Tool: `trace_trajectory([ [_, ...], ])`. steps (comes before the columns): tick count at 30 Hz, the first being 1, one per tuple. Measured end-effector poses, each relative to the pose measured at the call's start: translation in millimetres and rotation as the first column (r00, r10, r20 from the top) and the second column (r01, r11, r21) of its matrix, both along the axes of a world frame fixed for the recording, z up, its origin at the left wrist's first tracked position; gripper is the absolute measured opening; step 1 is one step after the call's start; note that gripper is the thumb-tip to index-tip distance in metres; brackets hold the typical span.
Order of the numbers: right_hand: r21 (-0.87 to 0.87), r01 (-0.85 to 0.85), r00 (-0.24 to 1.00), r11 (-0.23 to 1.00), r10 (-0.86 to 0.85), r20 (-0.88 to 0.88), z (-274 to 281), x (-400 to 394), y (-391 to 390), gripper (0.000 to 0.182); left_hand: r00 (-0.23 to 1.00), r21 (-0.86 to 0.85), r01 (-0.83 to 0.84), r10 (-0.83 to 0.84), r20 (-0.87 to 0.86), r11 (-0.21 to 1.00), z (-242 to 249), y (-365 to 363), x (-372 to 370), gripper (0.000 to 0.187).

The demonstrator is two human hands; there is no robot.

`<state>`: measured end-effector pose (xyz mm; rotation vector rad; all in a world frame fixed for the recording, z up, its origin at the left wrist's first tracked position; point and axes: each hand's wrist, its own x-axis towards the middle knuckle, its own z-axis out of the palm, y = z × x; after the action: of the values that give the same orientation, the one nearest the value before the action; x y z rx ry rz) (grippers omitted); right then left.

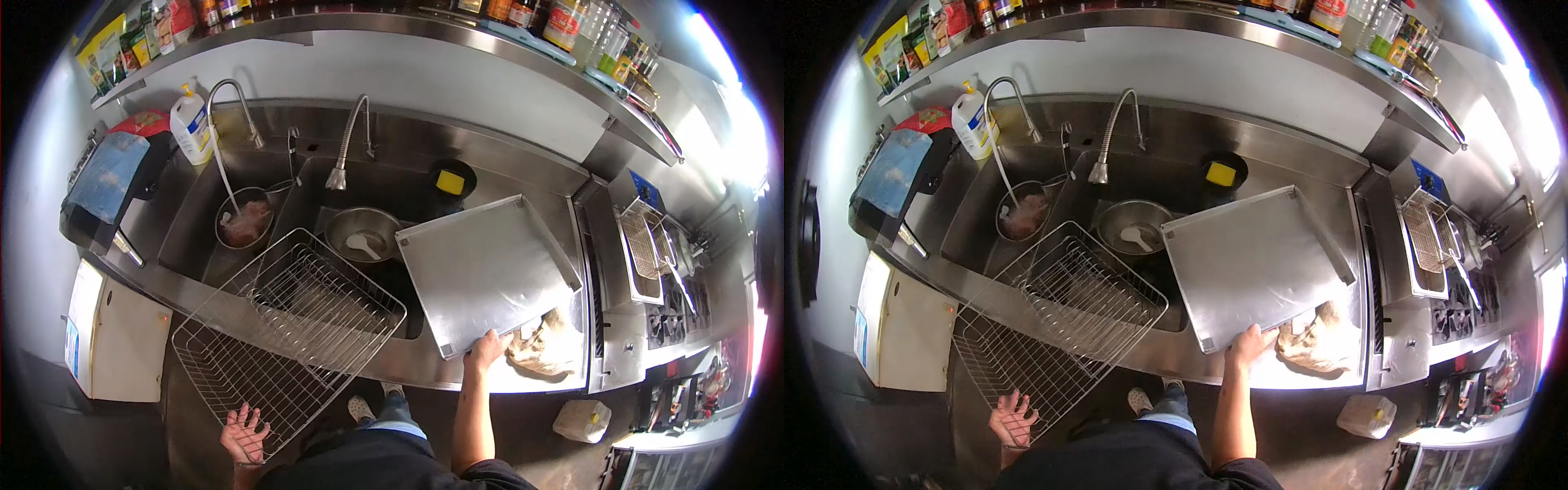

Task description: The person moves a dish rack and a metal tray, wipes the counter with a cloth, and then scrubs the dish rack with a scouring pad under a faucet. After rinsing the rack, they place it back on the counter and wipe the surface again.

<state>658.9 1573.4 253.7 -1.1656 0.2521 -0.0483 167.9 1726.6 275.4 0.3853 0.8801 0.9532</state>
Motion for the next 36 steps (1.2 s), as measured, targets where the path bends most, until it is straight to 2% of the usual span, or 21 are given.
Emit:
trace_trajectory([
  [1, -0.284, 0.046, 0.989, 0.958, -0.004, 0.149, -14, 2, 4, 0.053, 1.000, 0.000, -0.002, 0.002, -0.004, 1.000, 2, -2, 1, 0.023],
  [2, -0.534, 0.132, 0.956, 0.835, 0.034, 0.290, -27, 5, 7, 0.053, 1.000, 0.044, 0.025, -0.024, -0.020, 0.999, 2, -4, -1, 0.020],
  [3, -0.722, 0.245, 0.907, 0.647, 0.111, 0.407, -34, 3, 10, 0.052, 1.000, 0.045, 0.022, -0.021, -0.018, 0.999, 2, -7, -3, 0.020],
  [4, -0.439, 0.135, 0.974, 0.888, -0.037, 0.224, 2, -6, 26, 0.047, 1.000, 0.048, 0.007, -0.006, -0.021, 0.999, 1, -8, -4, 0.018],
  [5, -0.438, 0.130, 0.974, 0.890, -0.032, 0.224, 8, -7, 36, 0.047, 1.000, 0.050, -0.010, 0.011, -0.027, 0.999, 0, -11, -5, 0.017],
  [7, -0.681, 0.161, 0.962, 0.714, 0.042, 0.271, 16, -12, 49, 0.042, 1.000, 0.090, 0.003, -0.003, 0.000, 0.996, 0, -13, -6, 0.015],
  [9, -0.626, 0.131, 0.959, 0.769, 0.061, 0.276, 29, -20, 68, 0.037, 0.999, 0.040, -0.045, 0.045, -0.016, 0.998, 0, -16, -4, 0.015],
  [12, -0.655, 0.209, 0.926, 0.726, 0.068, 0.371, 61, -42, 92, 0.038, 0.999, 0.053, -0.036, 0.036, 0.002, 0.998, -6, -19, -6, 0.017],
  [14, -0.689, 0.181, 0.891, 0.702, 0.181, 0.417, 66, -46, 102, 0.039, 0.999, 0.034, -0.046, 0.046, 0.012, 0.998, -12, -18, -9, 0.018],
  [17, -0.771, 0.098, 0.915, 0.629, 0.247, 0.317, 88, -62, 114, 0.037, 0.999, 0.112, 0.008, -0.013, 0.046, 0.994, -19, -18, -10, 0.015],
  [19, -0.771, 0.130, 0.896, 0.623, 0.259, 0.361, 83, -64, 120, 0.036, 0.999, 0.103, -0.043, 0.040, 0.036, 0.994, -19, -21, -8, 0.013],
  [23, -0.763, 0.215, 0.846, 0.610, 0.273, 0.457, 77, -68, 128, 0.037, 0.994, 0.132, 0.039, -0.052, 0.092, 0.990, -45, -12, -26, 0.017],
  [24, -0.772, 0.183, 0.869, 0.609, 0.267, 0.417, 80, -68, 127, 0.036, 0.992, 0.058, -0.016, 0.009, 0.124, 0.998, -41, -15, -23, 0.017],
  [25, -0.778, 0.151, 0.889, 0.610, 0.260, 0.376, 85, -66, 126, 0.035, 0.997, -0.032, -0.069, 0.069, 0.025, 0.997, -22, -16, -12, 0.019],
  [27, -0.736, 0.143, 0.912, 0.661, 0.202, 0.358, 96, -58, 118, 0.036, 0.973, -0.036, -0.181, 0.174, -0.150, 0.983, -14, -15, 2, 0.014],
  [29, -0.654, 0.081, 0.944, 0.752, 0.153, 0.293, 94, -47, 112, 0.038, 0.981, -0.035, -0.147, 0.141, -0.133, 0.988, -5, -15, 7, 0.017],
  [30, -0.528, 0.129, 0.924, 0.840, 0.091, 0.371, 77, -32, 108, 0.039, 0.984, -0.038, -0.140, 0.134, -0.120, 0.989, -2, -13, 7, 0.021],
  [31, -0.518, 0.133, 0.926, 0.845, 0.080, 0.369, 77, -27, 98, 0.039, 0.984, -0.025, -0.133, 0.129, -0.121, 0.991, -4, -10, 7, 0.021],
  [33, -0.529, 0.150, 0.953, 0.835, 0.020, 0.302, 78, -14, 72, 0.039, 0.975, -0.143, -0.196, 0.176, -0.138, 0.970, -15, -4, 5, 0.012],
  [35, -0.482, 0.132, 0.965, 0.866, -0.002, 0.261, 31, 22, 38, 0.037, 0.983, -0.184, -0.169, 0.152, -0.104, 0.968, -27, 4, -6, 0.006],
  [36, -0.370, 0.191, 0.966, 0.909, -0.106, 0.237, 26, 31, 27, 0.037, 0.990, -0.215, -0.134, 0.122, -0.070, 0.967, -35, 6, -10, 0.010],
])
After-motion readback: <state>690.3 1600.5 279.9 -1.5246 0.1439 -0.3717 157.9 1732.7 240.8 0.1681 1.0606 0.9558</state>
